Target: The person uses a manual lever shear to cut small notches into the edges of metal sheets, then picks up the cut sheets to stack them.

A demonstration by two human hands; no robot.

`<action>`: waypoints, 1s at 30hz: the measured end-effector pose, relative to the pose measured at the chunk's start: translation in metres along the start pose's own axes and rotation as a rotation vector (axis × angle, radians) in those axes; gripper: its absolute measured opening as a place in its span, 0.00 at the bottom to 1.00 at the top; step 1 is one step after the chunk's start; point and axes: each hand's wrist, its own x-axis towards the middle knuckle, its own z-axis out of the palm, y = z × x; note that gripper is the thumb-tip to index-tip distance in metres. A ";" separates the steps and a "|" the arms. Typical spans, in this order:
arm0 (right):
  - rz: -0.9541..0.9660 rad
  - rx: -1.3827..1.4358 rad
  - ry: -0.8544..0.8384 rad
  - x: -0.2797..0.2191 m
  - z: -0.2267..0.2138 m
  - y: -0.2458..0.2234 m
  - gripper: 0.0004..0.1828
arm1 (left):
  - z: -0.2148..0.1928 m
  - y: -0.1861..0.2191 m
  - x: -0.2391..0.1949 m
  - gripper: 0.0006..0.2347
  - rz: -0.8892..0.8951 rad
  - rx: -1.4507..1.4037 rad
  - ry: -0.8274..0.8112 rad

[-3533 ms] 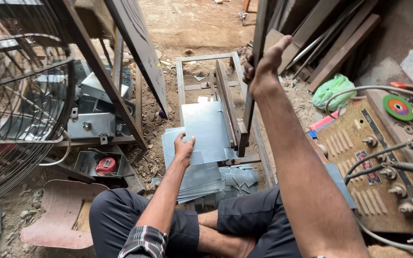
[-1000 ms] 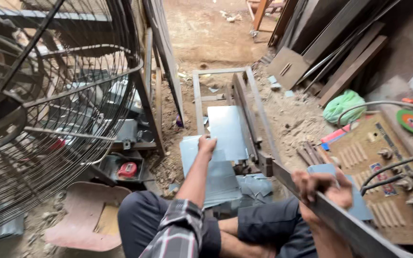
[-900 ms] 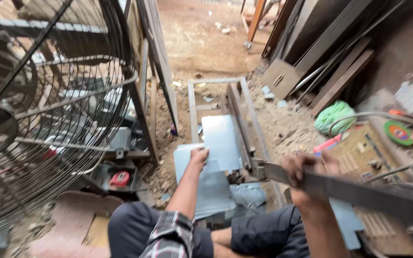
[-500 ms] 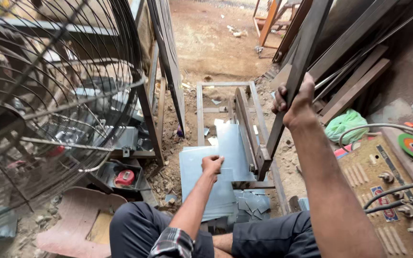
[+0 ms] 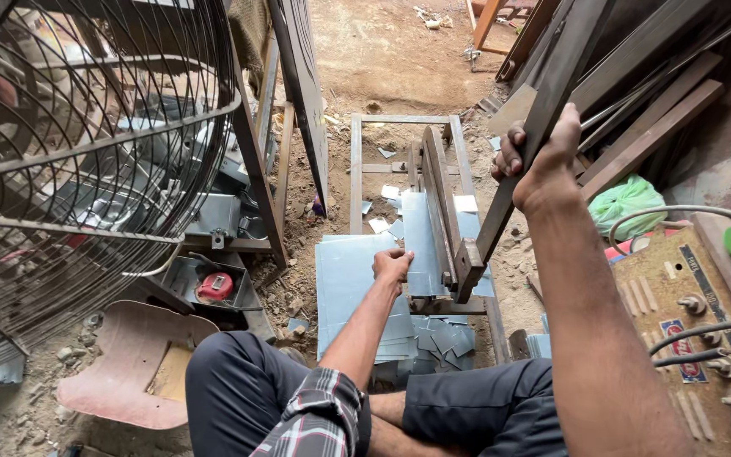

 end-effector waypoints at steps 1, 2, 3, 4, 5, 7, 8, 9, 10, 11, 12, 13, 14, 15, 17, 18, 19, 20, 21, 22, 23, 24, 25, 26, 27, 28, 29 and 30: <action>0.012 0.009 -0.006 0.000 0.000 0.001 0.40 | -0.002 0.001 -0.003 0.11 0.007 0.024 -0.002; 0.015 0.010 -0.008 0.001 0.000 0.001 0.40 | -0.003 0.006 -0.004 0.11 0.006 0.025 0.001; 0.018 0.006 0.000 0.001 -0.001 0.000 0.40 | 0.000 0.011 -0.005 0.11 -0.006 0.034 0.005; 0.020 0.002 0.007 0.000 -0.001 0.001 0.40 | 0.001 0.014 -0.005 0.11 -0.017 0.042 0.009; 0.022 0.001 0.007 0.000 -0.001 0.002 0.40 | 0.002 0.017 -0.006 0.11 -0.019 0.042 0.010; 0.021 -0.003 0.005 0.000 0.000 0.001 0.40 | 0.004 0.020 -0.005 0.11 -0.023 0.067 0.001; 0.021 -0.005 0.003 0.000 0.000 0.000 0.40 | 0.006 0.021 -0.005 0.11 -0.023 0.064 0.003; 0.014 0.005 -0.002 0.000 0.000 0.000 0.40 | 0.008 0.021 -0.005 0.12 0.008 0.100 0.040; 0.007 0.016 -0.007 0.000 0.000 0.001 0.39 | 0.008 0.020 -0.004 0.13 0.039 0.136 0.078; 0.007 0.013 -0.007 0.000 0.000 0.002 0.39 | 0.009 0.019 -0.005 0.13 0.037 0.135 0.077; -0.013 0.007 0.000 0.000 0.000 0.002 0.39 | 0.009 0.018 -0.005 0.12 0.000 0.124 0.045; -0.034 0.003 0.005 -0.001 0.001 0.003 0.38 | 0.008 0.018 -0.006 0.11 -0.037 0.115 0.014; -0.033 0.002 0.005 -0.002 0.000 0.003 0.38 | 0.008 0.017 -0.006 0.11 -0.038 0.114 0.014; -0.035 -0.006 0.019 -0.003 0.001 0.003 0.38 | 0.007 0.018 -0.006 0.11 -0.006 0.122 0.020; -0.037 -0.017 0.029 -0.003 0.002 0.003 0.39 | 0.006 0.019 -0.005 0.12 0.026 0.126 0.028; -0.046 0.009 0.029 -0.003 0.002 0.002 0.38 | 0.006 0.020 -0.005 0.11 -0.005 0.102 0.023; -0.054 0.036 0.028 -0.003 0.002 0.003 0.38 | 0.003 0.020 -0.006 0.11 -0.036 0.080 0.019; -0.052 0.037 0.023 -0.003 0.002 0.003 0.38 | 0.002 0.020 -0.006 0.11 -0.036 0.079 0.024; -0.058 0.030 0.010 -0.002 0.001 0.003 0.38 | 0.002 0.021 -0.006 0.11 -0.024 0.086 0.029; -0.064 0.022 -0.003 -0.002 0.001 0.003 0.38 | 0.002 0.021 -0.006 0.12 -0.011 0.092 0.033; -0.064 0.021 -0.005 -0.001 0.001 0.004 0.38 | 0.002 0.020 -0.007 0.12 -0.011 0.090 0.034; -0.066 0.013 -0.008 -0.001 0.000 0.005 0.38 | 0.003 0.019 -0.007 0.12 -0.022 0.067 0.024; -0.069 0.006 -0.010 0.000 0.000 0.005 0.39 | 0.003 0.019 -0.007 0.12 -0.033 0.045 0.013; -0.071 0.006 -0.012 0.000 -0.001 0.005 0.39 | 0.004 0.019 -0.007 0.12 -0.031 0.044 0.013; -0.081 0.010 -0.016 0.001 -0.001 0.005 0.39 | 0.005 0.019 -0.007 0.12 -0.036 0.038 0.015; -0.092 0.014 -0.021 0.001 -0.001 0.005 0.39 | 0.006 0.018 -0.007 0.12 -0.042 0.032 0.017; -0.092 0.014 -0.021 0.001 -0.001 0.005 0.39 | 0.006 0.017 -0.006 0.12 -0.041 0.033 0.016; -0.083 0.016 -0.012 0.000 -0.001 0.005 0.39 | 0.006 0.016 -0.005 0.12 -0.019 0.049 0.031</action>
